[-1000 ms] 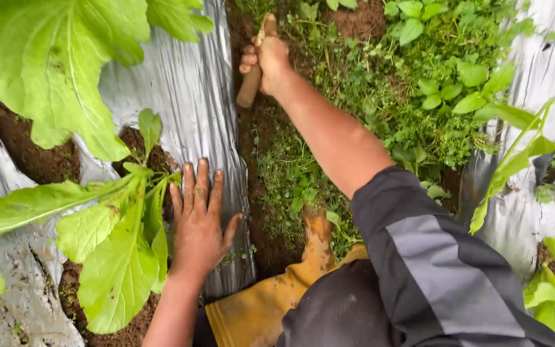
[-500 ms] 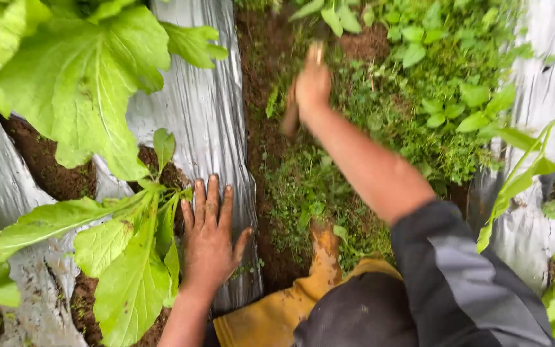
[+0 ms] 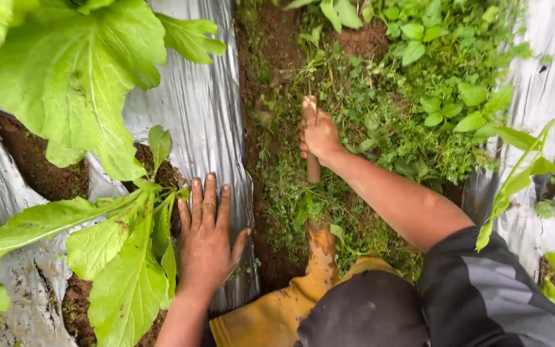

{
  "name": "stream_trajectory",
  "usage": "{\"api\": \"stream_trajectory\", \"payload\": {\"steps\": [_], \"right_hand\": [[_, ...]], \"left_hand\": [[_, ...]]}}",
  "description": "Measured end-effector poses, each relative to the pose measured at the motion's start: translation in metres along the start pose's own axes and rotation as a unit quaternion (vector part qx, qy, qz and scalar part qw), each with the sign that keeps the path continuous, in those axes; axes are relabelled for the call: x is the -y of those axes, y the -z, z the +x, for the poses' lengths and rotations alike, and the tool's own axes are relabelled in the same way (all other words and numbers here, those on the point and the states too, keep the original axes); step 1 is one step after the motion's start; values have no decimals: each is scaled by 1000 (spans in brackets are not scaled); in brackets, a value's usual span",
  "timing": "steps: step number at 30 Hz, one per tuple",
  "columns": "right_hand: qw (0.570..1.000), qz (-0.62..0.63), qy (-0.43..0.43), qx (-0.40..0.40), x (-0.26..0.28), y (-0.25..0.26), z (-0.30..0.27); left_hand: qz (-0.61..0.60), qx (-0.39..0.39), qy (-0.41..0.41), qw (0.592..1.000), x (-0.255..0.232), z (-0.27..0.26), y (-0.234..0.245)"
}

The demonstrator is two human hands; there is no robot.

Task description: Manual weeding of a vegetable garden bed using hands and a small wooden stick to remove weeds from the soil.

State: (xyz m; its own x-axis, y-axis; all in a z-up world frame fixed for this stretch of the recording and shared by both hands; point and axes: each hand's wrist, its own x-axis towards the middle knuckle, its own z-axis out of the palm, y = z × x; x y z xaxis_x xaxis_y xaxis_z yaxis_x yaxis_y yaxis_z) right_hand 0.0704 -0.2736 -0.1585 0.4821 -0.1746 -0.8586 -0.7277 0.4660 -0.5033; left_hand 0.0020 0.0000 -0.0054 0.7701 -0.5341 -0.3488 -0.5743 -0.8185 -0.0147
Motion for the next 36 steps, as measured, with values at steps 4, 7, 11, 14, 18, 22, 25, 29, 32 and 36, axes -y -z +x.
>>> {"api": "stream_trajectory", "payload": {"steps": [4, 7, 11, 14, 18, 22, 25, 29, 32, 36], "right_hand": [[992, -64, 93, -54, 54, -22, 22], [993, 34, 87, -74, 75, -51, 46], [995, 102, 15, -18, 66, -62, 21], [993, 92, -62, 42, 39, -45, -28], [988, 101, -102, 49, 30, -25, -24], [995, 95, 21, -12, 73, -49, 13], [980, 199, 19, 2, 85, -71, 52], [982, 146, -20, 118, 71, -66, 14], [982, 105, -95, 127, 29, -39, -36], [982, 108, -86, 125, 28, -18, -16]], "left_hand": [[-6, -8, -8, 1000, 0, -3, 1], [-15, -8, -10, 1000, 1, -5, 1], [-19, -26, -11, 999, 0, -3, 0], [27, -44, -13, 999, 1, -2, -4], [33, -42, -10, 999, 1, -1, -6], [26, -35, -13, 999, 2, -2, -8], [17, -30, -13, 999, 1, -3, -8], [7, -29, -14, 999, 1, -2, -4], [15, -25, -12, 1000, 0, -2, -2], [7, -24, -8, 1000, 1, 1, -1]]}}
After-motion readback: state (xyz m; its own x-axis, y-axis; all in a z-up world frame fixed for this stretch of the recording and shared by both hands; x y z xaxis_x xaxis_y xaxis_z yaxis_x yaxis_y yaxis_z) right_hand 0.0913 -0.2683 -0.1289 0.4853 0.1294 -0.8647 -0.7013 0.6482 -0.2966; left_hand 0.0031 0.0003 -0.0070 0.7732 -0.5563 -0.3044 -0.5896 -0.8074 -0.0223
